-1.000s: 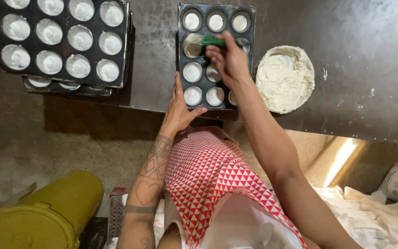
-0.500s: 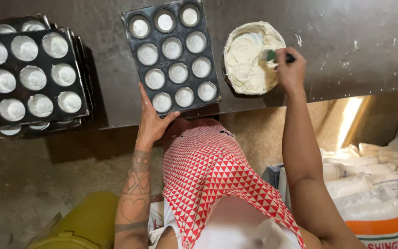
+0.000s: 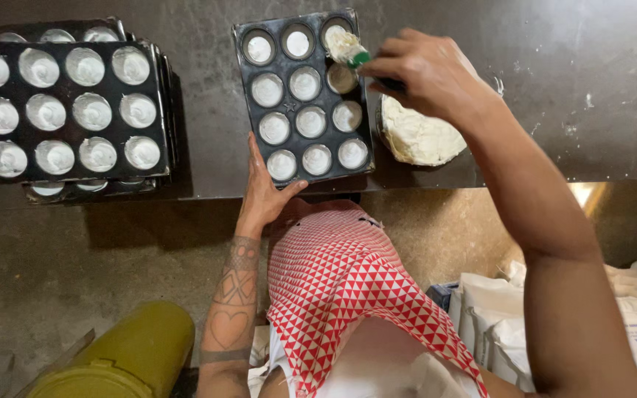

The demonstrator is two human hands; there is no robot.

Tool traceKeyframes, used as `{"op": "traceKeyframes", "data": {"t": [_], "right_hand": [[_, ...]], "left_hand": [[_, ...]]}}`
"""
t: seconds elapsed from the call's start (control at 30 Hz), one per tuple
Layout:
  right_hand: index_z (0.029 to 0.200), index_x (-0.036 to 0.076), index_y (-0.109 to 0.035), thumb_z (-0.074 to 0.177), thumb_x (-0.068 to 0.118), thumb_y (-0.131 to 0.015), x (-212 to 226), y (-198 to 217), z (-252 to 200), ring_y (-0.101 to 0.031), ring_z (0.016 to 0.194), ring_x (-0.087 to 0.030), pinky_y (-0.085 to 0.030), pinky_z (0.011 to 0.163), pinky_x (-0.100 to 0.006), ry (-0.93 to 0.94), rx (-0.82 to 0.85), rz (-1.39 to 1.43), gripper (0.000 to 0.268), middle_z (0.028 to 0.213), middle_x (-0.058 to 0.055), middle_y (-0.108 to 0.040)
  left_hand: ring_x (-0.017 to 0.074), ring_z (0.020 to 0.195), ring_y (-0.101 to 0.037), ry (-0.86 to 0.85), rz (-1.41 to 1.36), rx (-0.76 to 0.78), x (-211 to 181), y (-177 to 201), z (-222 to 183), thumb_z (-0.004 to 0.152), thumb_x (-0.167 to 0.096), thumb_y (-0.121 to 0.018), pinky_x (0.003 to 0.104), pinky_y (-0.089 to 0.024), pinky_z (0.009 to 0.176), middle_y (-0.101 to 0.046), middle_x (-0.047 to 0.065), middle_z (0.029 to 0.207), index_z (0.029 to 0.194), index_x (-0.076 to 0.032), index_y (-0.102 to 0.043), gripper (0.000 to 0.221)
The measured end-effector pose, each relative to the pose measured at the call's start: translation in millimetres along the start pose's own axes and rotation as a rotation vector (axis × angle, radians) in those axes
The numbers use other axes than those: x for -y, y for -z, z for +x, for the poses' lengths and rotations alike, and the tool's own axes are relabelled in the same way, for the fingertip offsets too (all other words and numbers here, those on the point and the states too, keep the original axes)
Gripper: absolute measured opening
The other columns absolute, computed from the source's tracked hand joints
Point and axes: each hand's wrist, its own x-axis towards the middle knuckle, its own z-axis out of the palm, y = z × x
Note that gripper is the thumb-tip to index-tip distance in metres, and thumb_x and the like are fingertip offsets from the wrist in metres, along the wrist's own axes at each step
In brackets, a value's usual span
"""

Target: The person applies grease to the individual cups of multiple baking trays using a brush and a bowl of white shortening.

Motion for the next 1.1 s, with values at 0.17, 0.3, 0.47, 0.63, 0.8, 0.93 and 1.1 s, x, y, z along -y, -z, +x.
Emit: {"op": "traceKeyframes", "data": {"t": [0.17, 0.3, 0.47, 0.63, 0.8, 0.93, 1.1], "right_hand": [[0.108, 0.012, -0.078, 0.101, 0.028, -0.072, -51.2, -68.2, 65.3, -0.069, 0.085, -0.035, -0.057, 0.075, -0.045, -0.149, 0.137, 0.036, 0.018, 0.096, -0.013, -0.073], [0.097, -0.004, -0.067, 0.103, 0.039, -0.060, -70.7, -154.1, 82.4, -0.078, 0.073, -0.023, -0.059, 0.067, -0.035, -1.088, -0.452, 0.646, 0.044, 0.084, -0.013, -0.074], [0.138, -0.005, -0.058, 0.106, 0.043, -0.050, -52.8, -156.5, -34.2, -0.067, 0.078, -0.024, -0.054, 0.066, -0.033, -0.748, -0.928, 1.985, 0.058, 0.103, -0.021, -0.073], [0.127, -0.001, -0.064, 0.112, 0.038, -0.053, -34.9, -93.8, -148.1, -0.069, 0.078, -0.018, -0.056, 0.067, -0.029, -0.818, -1.022, 1.083, 0.043, 0.098, -0.017, -0.074], [0.105, 0.002, -0.070, 0.110, 0.025, -0.059, -53.2, -115.0, -190.3, -0.066, 0.068, -0.011, -0.052, 0.060, -0.025, -1.091, -0.682, 0.757, 0.027, 0.082, -0.007, -0.070], [0.109, -0.001, -0.072, 0.112, 0.022, -0.063, -45.4, -120.2, -180.9, -0.062, 0.074, -0.011, -0.053, 0.065, -0.025, -0.990, -0.514, 0.644, 0.025, 0.086, -0.010, -0.070], [0.114, 0.002, -0.065, 0.111, 0.020, -0.063, 8.1, -46.6, -127.4, -0.075, 0.088, -0.013, -0.061, 0.077, -0.030, -0.750, -0.590, 0.672, 0.018, 0.098, -0.009, -0.074]], "left_hand": [[0.0425, 0.155, -0.022, 0.004, -0.009, -0.001, 2.4, -2.0, -1.7, 0.070, -0.030, -0.095, 0.047, -0.026, 0.125, -0.015, 0.032, 0.167, 0.160, 0.002, 0.006, 0.140], [0.0436, 0.156, -0.019, -0.032, 0.001, -0.017, 5.8, -3.0, 0.1, 0.070, -0.029, -0.096, 0.048, -0.023, 0.126, -0.012, 0.033, 0.168, 0.160, 0.002, 0.005, 0.139], [0.0416, 0.155, -0.022, 0.018, -0.009, 0.005, 2.9, -1.3, -0.5, 0.068, -0.030, -0.093, 0.046, -0.024, 0.126, -0.016, 0.030, 0.167, 0.161, 0.002, 0.006, 0.140], [0.0439, 0.156, -0.019, -0.046, 0.008, 0.010, 4.2, 0.6, -1.9, 0.072, -0.028, -0.095, 0.047, -0.024, 0.126, -0.011, 0.033, 0.168, 0.160, 0.002, 0.007, 0.139], [0.0426, 0.155, -0.023, 0.008, -0.010, 0.031, -1.3, 2.3, 1.6, 0.071, -0.028, -0.093, 0.047, -0.026, 0.125, -0.013, 0.033, 0.167, 0.161, 0.000, 0.010, 0.140], [0.0423, 0.156, -0.022, 0.008, 0.005, 0.036, -2.3, 1.6, -4.0, 0.072, -0.029, -0.094, 0.046, -0.026, 0.126, -0.013, 0.033, 0.168, 0.161, 0.000, 0.011, 0.140], [0.0427, 0.155, -0.020, 0.047, 0.000, 0.025, 1.9, 1.0, 1.6, 0.070, -0.030, -0.096, 0.047, -0.025, 0.124, -0.010, 0.033, 0.167, 0.160, -0.001, 0.011, 0.142]]}}
